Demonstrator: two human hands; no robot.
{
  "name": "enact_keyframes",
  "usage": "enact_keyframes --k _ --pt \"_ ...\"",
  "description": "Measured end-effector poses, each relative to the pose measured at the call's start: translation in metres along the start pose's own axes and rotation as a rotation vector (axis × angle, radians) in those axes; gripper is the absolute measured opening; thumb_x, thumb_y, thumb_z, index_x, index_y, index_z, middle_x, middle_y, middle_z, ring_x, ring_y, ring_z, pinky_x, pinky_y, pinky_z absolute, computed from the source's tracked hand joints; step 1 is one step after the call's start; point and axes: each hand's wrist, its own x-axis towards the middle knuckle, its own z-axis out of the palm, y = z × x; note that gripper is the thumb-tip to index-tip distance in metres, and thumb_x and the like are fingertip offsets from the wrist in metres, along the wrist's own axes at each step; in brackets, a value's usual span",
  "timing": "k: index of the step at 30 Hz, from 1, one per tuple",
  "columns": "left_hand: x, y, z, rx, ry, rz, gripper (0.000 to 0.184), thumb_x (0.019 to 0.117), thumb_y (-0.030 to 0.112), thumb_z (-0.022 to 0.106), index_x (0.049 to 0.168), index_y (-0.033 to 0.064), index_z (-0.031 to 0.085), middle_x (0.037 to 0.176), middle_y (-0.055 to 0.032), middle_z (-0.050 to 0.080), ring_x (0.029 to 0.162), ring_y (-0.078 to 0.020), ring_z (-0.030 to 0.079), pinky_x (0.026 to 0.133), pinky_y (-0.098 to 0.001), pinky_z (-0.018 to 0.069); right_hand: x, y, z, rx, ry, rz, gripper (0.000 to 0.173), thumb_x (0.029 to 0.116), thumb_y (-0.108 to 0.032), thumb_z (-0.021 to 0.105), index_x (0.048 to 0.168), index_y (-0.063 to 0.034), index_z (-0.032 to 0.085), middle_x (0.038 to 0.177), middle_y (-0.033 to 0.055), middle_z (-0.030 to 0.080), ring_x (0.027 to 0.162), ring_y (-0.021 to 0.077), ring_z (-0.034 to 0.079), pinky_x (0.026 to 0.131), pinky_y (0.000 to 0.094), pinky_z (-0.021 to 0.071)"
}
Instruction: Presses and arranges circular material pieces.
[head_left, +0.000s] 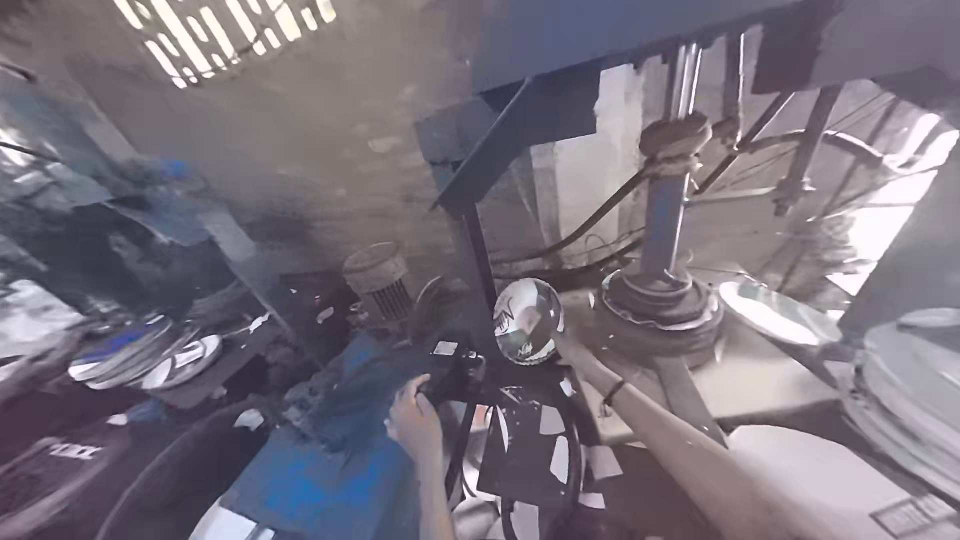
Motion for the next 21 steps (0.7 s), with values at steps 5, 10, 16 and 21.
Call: enact_keyframes --k 5,10,16,21 --pt "-0.005 -0.004 -0.001 0.001 0.006 0.014 0.036 0.1015 0.005 0.041 0.125 -0.0035 0.067 0.127 -0.0314 0.063 0.124 -0.0556 0.053 0.103 -0.0786 0.0254 -0.059 0.0 -0.07 0.061 0.027 -0.175 0.055 0.1065 -0.016 0.051 0.157 -0.0022 0.032 0.139 0.0221 0.056 0.12 0.0246 0.059 0.101 0.0427 0.0483" --pt "-0.001 -0.019 0.008 -0.017 0.043 0.111 0.036 0.0999 0.003 0.04 0.117 0.0028 0.072 0.115 -0.0236 0.07 0.112 -0.0495 0.063 0.095 -0.0778 0.0345 -0.158 0.054 -0.158 -0.028 0.216 -0.39 0.057 0.0996 -0.021 0.06 0.146 0.0083 0.045 0.141 0.0215 0.058 0.124 0.014 0.06 0.105 0.0304 0.0483" --pt "-0.001 -0.023 0.009 -0.035 0.028 0.131 0.035 0.1017 0.002 0.038 0.117 -0.002 0.069 0.114 -0.0276 0.068 0.11 -0.0494 0.063 0.094 -0.0728 0.0387 -0.286 0.056 -0.206 0.113 0.478 -0.305 0.035 0.0942 0.009 0.051 0.127 0.0193 0.046 0.106 0.0026 0.064 0.095 -0.0094 0.059 0.089 0.012 0.0496" --pt "0.001 -0.006 0.008 0.035 0.088 0.083 0.038 0.1039 0.008 0.037 0.126 -0.0034 0.066 0.125 -0.0255 0.067 0.116 -0.0447 0.064 0.101 -0.0609 0.0455 -0.306 0.13 -0.259 0.121 0.622 -0.45 0.031 0.0964 0.0 0.054 0.127 -0.0016 0.051 0.105 -0.0198 0.066 0.097 -0.0112 0.063 0.093 0.0172 0.0542"
